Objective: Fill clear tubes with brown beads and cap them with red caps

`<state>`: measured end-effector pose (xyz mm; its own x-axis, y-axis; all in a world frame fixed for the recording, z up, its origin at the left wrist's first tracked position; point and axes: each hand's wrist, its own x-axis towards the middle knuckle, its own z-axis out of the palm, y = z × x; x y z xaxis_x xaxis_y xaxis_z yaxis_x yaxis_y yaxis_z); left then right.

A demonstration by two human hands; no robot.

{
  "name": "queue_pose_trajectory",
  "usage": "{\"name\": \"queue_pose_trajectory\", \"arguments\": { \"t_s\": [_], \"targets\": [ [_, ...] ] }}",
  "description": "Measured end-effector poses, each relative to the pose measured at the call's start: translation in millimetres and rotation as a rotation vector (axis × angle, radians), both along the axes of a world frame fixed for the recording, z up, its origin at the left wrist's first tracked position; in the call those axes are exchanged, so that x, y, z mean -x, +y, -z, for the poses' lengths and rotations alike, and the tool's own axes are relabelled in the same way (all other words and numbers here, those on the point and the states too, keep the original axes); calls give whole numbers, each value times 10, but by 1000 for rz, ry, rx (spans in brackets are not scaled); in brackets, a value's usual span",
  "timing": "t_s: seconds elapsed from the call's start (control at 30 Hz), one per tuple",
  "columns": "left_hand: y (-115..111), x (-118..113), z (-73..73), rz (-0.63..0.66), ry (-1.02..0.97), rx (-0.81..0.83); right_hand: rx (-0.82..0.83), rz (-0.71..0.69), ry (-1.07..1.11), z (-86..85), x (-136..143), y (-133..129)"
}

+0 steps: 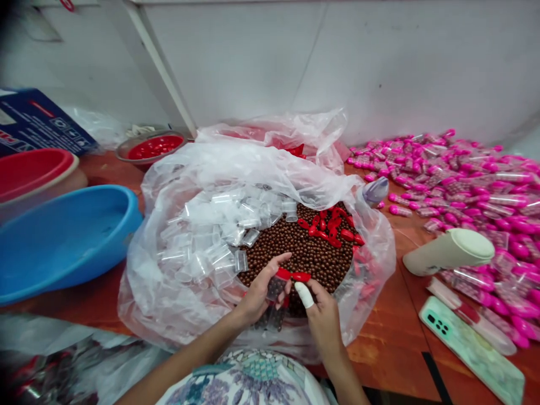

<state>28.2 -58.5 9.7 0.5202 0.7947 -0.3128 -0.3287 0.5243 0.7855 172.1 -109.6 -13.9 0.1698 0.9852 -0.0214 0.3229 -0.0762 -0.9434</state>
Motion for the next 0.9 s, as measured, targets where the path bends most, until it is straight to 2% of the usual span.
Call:
{"name": "queue_pose_trajectory", "arguments": {
  "t_s": [0.07, 0.13, 0.23, 0.4, 0.73, 0.9],
  "targets": [
    [-16, -17, 23, 9, 32, -12, -128, -5, -138, -38, -2, 8],
    [-29, -42, 24, -15, 46, -11, -231, -90, -310, -81, 26, 16],
    [-34, -74, -11, -15, 82, 26, -297, -172, -529, -125, 80, 24],
    [-27, -98, -40, -2, 137, 10, -392, -162, -723, -110, 96, 30],
    [-47, -65, 28, 11, 118, 17, -499, -263, -730, -18, 72, 100],
    [-43, 58, -10, 17, 214, -71, -405, -266, -623, -51, 144, 26]
  ]
}}
